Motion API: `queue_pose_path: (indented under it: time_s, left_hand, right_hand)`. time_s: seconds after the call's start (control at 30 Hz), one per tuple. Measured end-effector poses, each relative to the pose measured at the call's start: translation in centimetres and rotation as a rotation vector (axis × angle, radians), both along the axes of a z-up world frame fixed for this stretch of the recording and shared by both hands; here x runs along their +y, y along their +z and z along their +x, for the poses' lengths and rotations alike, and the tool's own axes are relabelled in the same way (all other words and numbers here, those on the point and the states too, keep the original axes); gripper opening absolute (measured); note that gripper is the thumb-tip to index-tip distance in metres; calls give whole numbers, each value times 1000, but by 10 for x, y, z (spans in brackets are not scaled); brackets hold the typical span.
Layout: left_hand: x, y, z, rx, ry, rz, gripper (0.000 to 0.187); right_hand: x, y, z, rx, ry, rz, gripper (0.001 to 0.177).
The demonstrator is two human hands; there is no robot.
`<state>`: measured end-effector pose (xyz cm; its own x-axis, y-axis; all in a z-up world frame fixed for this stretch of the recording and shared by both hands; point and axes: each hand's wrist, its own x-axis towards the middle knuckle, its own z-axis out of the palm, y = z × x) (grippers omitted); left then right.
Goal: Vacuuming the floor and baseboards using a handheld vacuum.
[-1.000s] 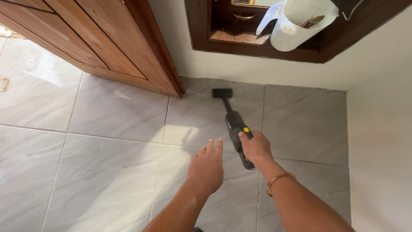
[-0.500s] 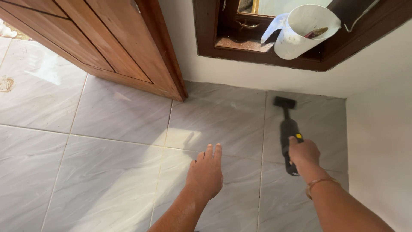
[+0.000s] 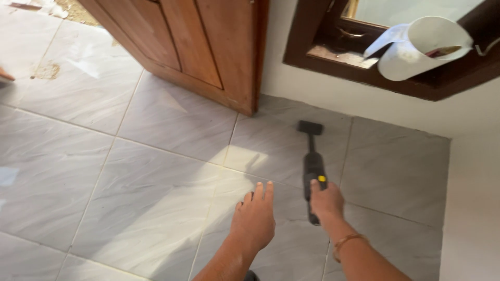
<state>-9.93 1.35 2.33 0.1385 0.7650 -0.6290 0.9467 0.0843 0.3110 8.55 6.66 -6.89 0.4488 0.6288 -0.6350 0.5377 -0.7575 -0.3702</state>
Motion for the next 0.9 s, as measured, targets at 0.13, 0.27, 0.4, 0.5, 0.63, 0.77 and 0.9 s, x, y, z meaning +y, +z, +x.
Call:
queue_pose_path:
  time_s: [0.13, 0.27, 0.4, 0.5, 0.63, 0.77, 0.9]
  left_hand:
    - [-12, 1, -23, -13, 90, 25, 81]
    - [-18, 5, -39, 3, 138, 23, 80]
    - [-21, 10, -48, 19, 153, 35, 80]
    - [-19, 17, -50, 19, 159, 32, 80]
    - [-22, 11, -48, 8, 167, 32, 79]
    - [-29, 7, -40, 3, 150, 34, 79]
    - [-34, 7, -35, -23, 147, 61, 79]
  right_hand:
    - [-14, 5, -70, 134, 203, 15, 45]
    - [-22, 23, -108, 159, 396, -27, 46]
    - [-25, 18, -109, 121, 522, -36, 45]
    - [-15, 10, -82, 64, 469, -40, 45]
    - [1, -55, 9, -178, 456, 66, 51]
    - [7, 4, 46, -118, 181, -99, 50]
    - [3, 11, 79, -162, 99, -117, 52]
